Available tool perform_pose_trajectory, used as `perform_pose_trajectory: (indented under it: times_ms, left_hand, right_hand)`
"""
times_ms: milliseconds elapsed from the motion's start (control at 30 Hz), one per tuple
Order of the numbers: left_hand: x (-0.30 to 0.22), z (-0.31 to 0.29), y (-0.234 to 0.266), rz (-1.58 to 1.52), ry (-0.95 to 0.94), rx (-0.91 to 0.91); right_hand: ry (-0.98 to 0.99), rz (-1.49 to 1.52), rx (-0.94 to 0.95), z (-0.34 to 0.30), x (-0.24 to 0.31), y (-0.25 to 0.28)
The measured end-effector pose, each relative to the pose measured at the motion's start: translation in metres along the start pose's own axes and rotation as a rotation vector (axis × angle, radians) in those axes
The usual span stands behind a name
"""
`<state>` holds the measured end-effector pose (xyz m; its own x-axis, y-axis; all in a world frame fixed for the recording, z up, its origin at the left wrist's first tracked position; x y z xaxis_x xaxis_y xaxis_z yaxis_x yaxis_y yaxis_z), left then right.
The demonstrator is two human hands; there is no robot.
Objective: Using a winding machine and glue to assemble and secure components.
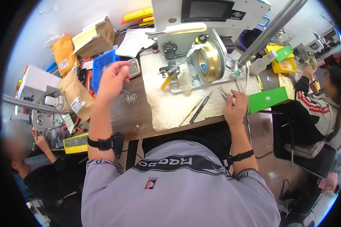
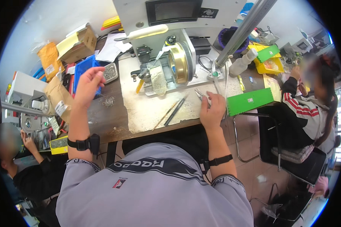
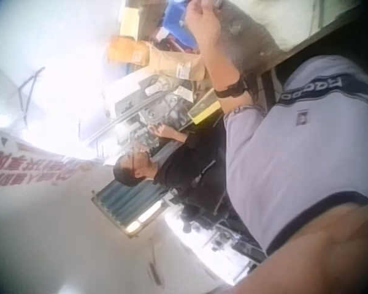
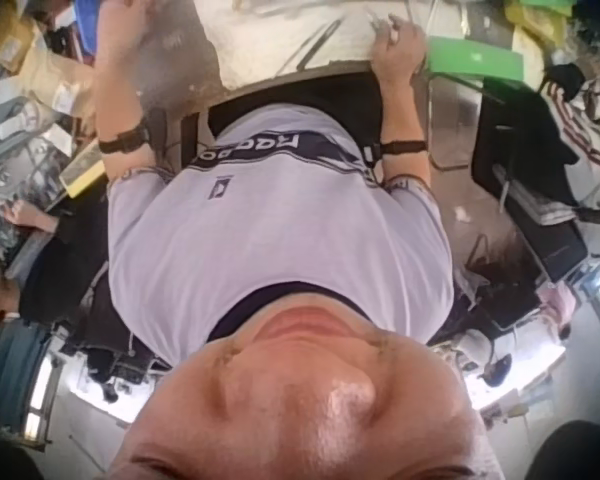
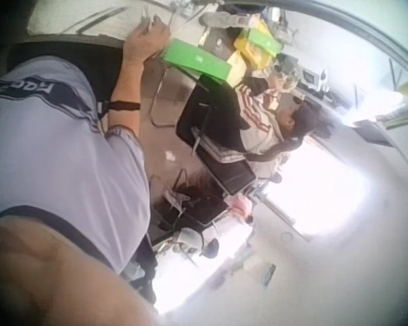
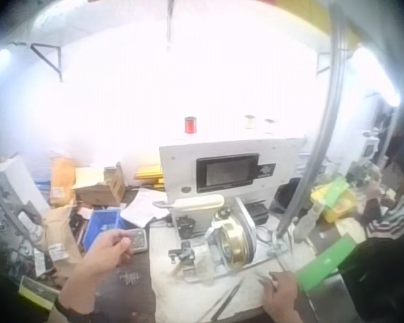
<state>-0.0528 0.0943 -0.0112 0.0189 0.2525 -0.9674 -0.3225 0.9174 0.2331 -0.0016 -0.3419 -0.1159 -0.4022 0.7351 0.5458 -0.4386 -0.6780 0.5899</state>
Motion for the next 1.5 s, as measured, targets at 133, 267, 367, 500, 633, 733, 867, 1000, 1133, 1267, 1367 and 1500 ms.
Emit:
perform_pose_trajectory:
  times_ms: [133,267,367,500,633,733,867,1000,1133,1267,1367,1500]
  left_hand:
    - [0.023,-0.008,-0.053,-0.002,-0.008,0.155]
    - [0.035,-0.005,-0.088,-0.07,0.038,0.19]
    - [0.045,-0.004,-0.103,-0.138,-0.015,0.216]
    - [0.049,-0.006,-0.107,-0.072,0.058,0.255]
    - [0.041,-0.005,-0.113,0.103,0.158,0.339]
    - [0.03,-0.006,-0.113,0.154,0.152,0.367]
    - [0.029,-0.007,-0.112,0.203,0.126,0.377]
    - [0.048,-0.005,-0.115,0.165,0.068,0.367]
    - [0.033,0.002,-0.112,0.307,0.106,0.479]
    - [0.022,0.004,-0.096,0.652,-0.062,0.497]
    - [0.005,0.009,-0.08,0.686,-0.207,0.422]
    - [-0.016,0.008,-0.084,0.491,-0.237,0.115]
  right_hand:
    - [-0.01,0.319,0.119,0.009,0.055,0.007]
    - [-0.133,0.661,0.494,0.016,0.102,-0.018]
    - [-0.622,0.964,0.718,0.02,0.119,-0.048]
    - [-0.755,1.172,0.666,0.028,0.141,-0.076]
    - [-0.788,1.325,0.52,0.032,0.154,-0.087]
    - [-0.831,1.337,0.445,0.037,0.154,-0.096]
    - [-0.804,1.289,0.407,0.04,0.151,-0.103]
    - [-0.848,1.353,0.392,0.04,0.153,-0.104]
    - [-0.827,1.354,0.395,0.04,0.153,-0.107]
    - [-0.694,1.132,0.321,0.039,0.155,-0.111]
    - [-0.682,1.097,0.327,0.041,0.153,-0.106]
    - [-0.872,1.287,0.404,0.048,0.162,-0.098]
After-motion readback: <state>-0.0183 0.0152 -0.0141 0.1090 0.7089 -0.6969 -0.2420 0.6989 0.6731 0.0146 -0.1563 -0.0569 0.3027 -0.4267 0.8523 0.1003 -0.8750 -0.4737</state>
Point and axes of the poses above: each hand's wrist, its own z-axis towards the middle knuckle, its own y-axis out of the back of the hand, x = y × z, the point moved 1 cm from there along z, towards the middle knuckle, and after that the axes turned 9 degrees about -y, right-handed, at the moved point
